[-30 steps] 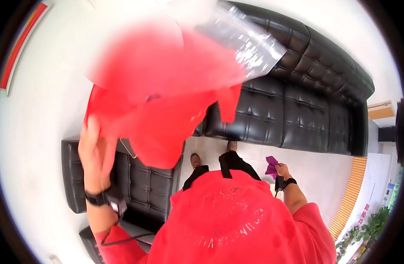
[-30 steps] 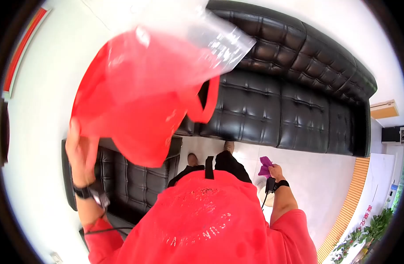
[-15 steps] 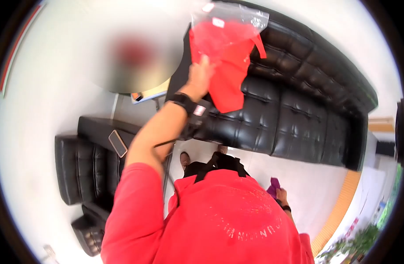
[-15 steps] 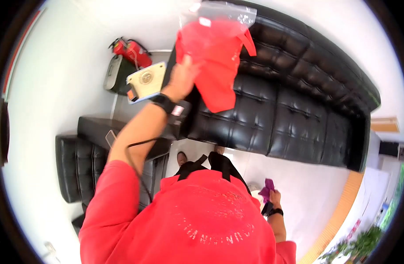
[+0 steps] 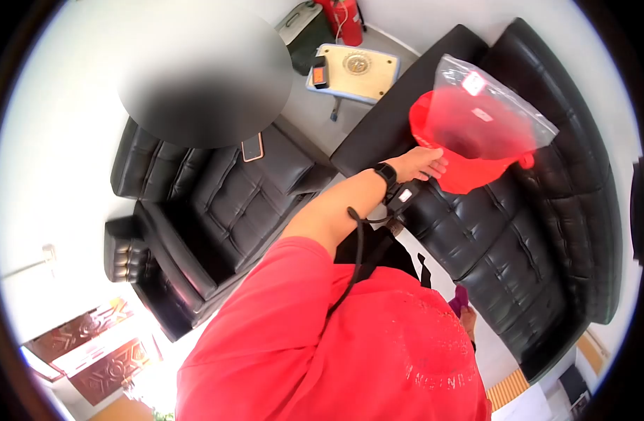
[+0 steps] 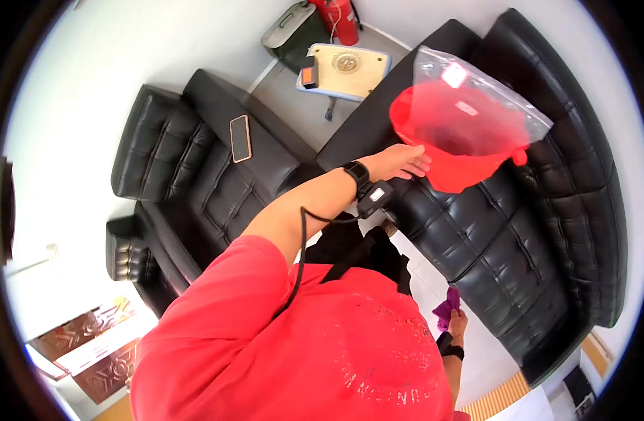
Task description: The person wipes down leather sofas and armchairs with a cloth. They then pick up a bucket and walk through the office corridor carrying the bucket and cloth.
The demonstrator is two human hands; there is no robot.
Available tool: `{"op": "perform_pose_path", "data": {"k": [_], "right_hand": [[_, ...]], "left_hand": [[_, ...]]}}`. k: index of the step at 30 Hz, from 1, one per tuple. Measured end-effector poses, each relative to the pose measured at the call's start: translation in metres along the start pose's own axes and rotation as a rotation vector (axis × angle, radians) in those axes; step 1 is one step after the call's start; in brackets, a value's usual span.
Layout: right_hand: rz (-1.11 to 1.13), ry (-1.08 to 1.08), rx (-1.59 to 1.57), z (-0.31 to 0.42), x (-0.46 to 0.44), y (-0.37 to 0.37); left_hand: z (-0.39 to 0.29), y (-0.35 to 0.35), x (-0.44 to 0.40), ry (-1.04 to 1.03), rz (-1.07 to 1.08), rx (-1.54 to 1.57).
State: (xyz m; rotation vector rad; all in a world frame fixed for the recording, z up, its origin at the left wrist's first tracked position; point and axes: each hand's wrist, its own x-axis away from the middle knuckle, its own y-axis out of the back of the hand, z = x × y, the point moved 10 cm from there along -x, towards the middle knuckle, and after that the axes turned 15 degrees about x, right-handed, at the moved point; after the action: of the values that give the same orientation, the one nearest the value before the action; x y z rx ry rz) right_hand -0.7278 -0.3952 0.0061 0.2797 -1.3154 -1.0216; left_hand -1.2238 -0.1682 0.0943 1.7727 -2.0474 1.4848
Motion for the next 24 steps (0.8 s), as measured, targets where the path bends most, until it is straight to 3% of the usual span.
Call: {"op": "perform_pose_path", "data": {"k": [1,6,9,11,13,14,17,20,23,24], "right_hand": [[0.019,0.013,0.025,0.061,0.004,0.028],[0.161,0.028,-0.235,0.164,-0.03,0.022],[0.217,0.121,-0.263,0.261,-0.041,0.002],[0.23,0.335,-0.134,0.335,-0.05,-0.012],[-0.091,0.583,0.065,0.433,-0.04,-0.001],[-0.201,0.68,0.088,0.47,-0.041,-0.003],[-0.422,0.854,0.119,0.567,-0.052,-0.014],[-0.492,0.854,0.408,0.622,-0.091,-0.069],[-0.588,0.727,0.636,0.632,-0.081,-0.121],[-0.5,0.813,0.656,0.636,-0.065,-0.138]], "left_hand": [[-0.001,0.012,0.014,0.006,0.0,-0.009],[0.015,0.152,0.089,-0.139,-0.267,0.178],[0.01,0.282,0.175,-0.438,-0.845,-0.029],[-0.003,0.342,0.249,-0.604,-1.319,-0.49],[-0.022,0.367,0.302,-0.56,-1.511,-0.635],[-0.031,0.375,0.318,-0.445,-1.639,-0.887],[-0.027,0.423,0.329,-0.257,-1.684,-0.819],[-0.023,0.441,0.321,-0.067,-1.627,-0.74],[-0.02,0.446,0.304,-0.141,-1.572,-0.689],[-0.021,0.446,0.303,-0.179,-1.576,-0.675]]}}
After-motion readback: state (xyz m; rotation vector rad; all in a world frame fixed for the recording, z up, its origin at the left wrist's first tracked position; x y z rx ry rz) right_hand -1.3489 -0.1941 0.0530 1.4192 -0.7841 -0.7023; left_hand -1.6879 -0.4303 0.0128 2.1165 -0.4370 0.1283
